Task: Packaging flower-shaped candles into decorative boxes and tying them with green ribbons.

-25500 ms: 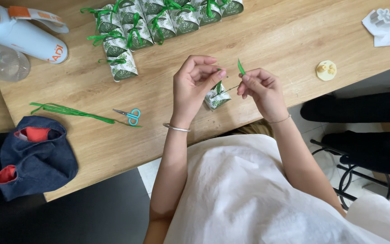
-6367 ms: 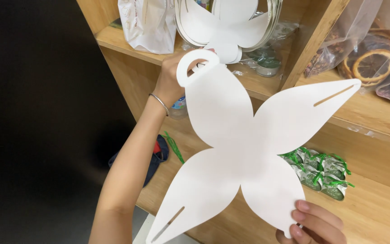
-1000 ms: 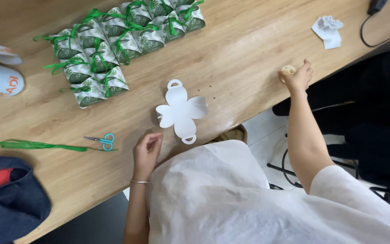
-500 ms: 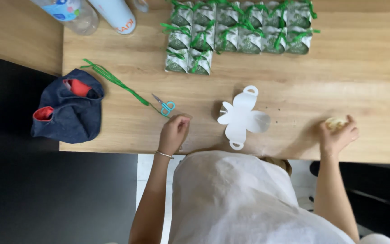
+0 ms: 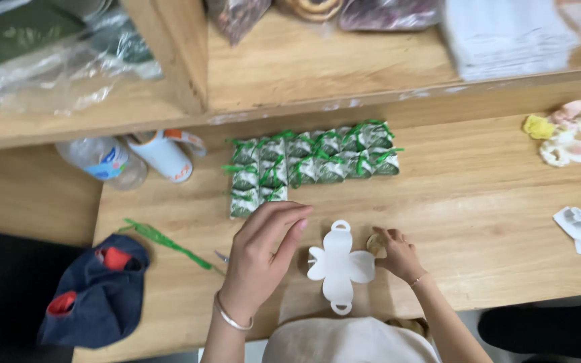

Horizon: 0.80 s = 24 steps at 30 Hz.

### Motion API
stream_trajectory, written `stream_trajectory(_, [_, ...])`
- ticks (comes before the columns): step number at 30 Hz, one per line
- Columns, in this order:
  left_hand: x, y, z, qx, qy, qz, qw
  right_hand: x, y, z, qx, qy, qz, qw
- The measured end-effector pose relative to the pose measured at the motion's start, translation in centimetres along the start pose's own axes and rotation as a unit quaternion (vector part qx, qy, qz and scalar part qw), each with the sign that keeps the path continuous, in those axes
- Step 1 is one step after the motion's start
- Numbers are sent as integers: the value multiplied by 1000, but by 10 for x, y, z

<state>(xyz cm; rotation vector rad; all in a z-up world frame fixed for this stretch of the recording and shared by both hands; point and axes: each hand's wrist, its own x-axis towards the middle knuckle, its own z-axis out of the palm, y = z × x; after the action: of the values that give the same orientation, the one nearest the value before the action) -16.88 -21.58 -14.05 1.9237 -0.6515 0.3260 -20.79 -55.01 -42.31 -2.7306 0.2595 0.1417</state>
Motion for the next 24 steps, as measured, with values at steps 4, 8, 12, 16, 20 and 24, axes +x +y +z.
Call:
stream_trajectory(4, [62, 42, -9, 7, 31, 143, 989, 1, -64, -130, 129, 4, -118, 985])
stream_trajectory(8, [122, 75, -2, 41, 26, 254, 966, -22, -138, -272, 144, 315, -247, 905])
stream_trajectory(12, [176, 85, 37, 37, 11, 313, 949, -20, -177, -357, 35, 467, -287, 836])
stream_trajectory(16, [215, 75, 76, 61, -16, 361, 930, 10, -178, -383, -105, 455, -298, 832])
stream_trajectory(20, [236, 57, 95, 83, -100, 291, 948, 39, -154, -372, -88, 390, -325, 857])
stream_trajectory(24, [241, 41, 102, 85, -102, 296, 946, 44, -150, -365, -80, 384, -308, 867])
